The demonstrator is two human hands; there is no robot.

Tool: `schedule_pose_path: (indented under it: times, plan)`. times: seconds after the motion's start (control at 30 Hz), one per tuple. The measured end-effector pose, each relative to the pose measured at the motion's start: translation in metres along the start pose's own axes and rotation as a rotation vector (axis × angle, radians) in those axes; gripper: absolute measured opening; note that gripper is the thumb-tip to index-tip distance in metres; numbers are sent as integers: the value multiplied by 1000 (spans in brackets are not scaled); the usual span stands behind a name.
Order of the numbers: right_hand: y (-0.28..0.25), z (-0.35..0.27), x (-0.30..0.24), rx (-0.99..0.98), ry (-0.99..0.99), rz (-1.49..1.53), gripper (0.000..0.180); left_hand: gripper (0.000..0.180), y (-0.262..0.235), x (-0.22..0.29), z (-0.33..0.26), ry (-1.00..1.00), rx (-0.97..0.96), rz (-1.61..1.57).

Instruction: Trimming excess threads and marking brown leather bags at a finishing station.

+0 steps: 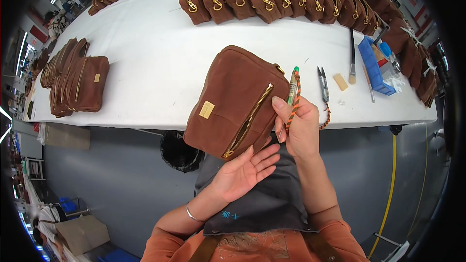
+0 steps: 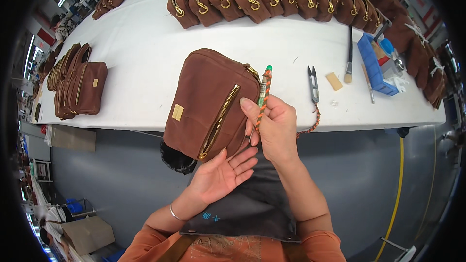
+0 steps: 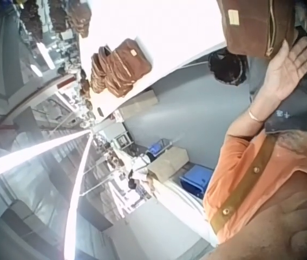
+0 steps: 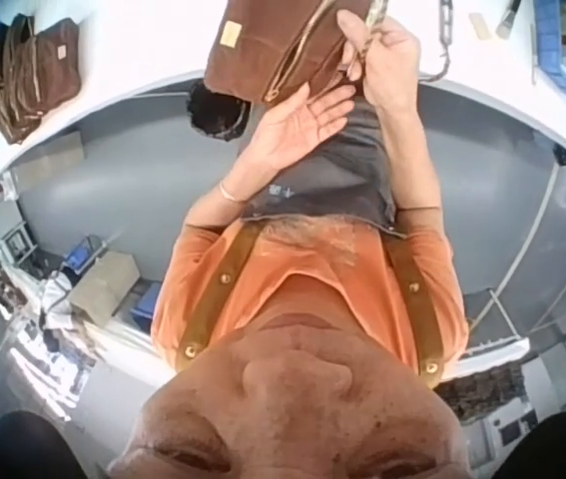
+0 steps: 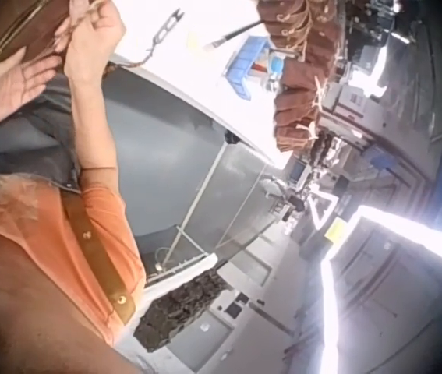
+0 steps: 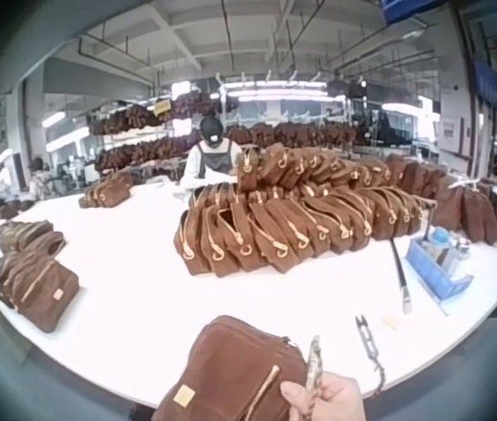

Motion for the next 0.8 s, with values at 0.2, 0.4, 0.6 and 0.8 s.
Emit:
schedule_pose_path:
  times: [0.2, 0.4, 0.6, 0.8]
  plan:
    - [3, 5, -5, -44, 52, -7, 21, 51, 36, -19, -24, -197, -164, 468]
    - [8, 9, -13, -141, 68, -73, 22, 38, 174, 100, -75, 1273, -101, 1927]
    - [23, 6, -22, -279, 97, -173, 19, 33, 185, 134, -20, 1263, -96, 2309]
    - [13, 21, -14, -280, 101, -231, 17, 23, 146, 139, 9, 930, -43, 2225]
Point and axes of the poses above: each hand's wrist, its own z-axis towards the middle knuckle, its own y-axis out of the palm, x = y × z, the point moved 9 cm from there along z, towards the middle knuckle, and after that the axes turned 4 degrees about x, right-handed, at the moved point
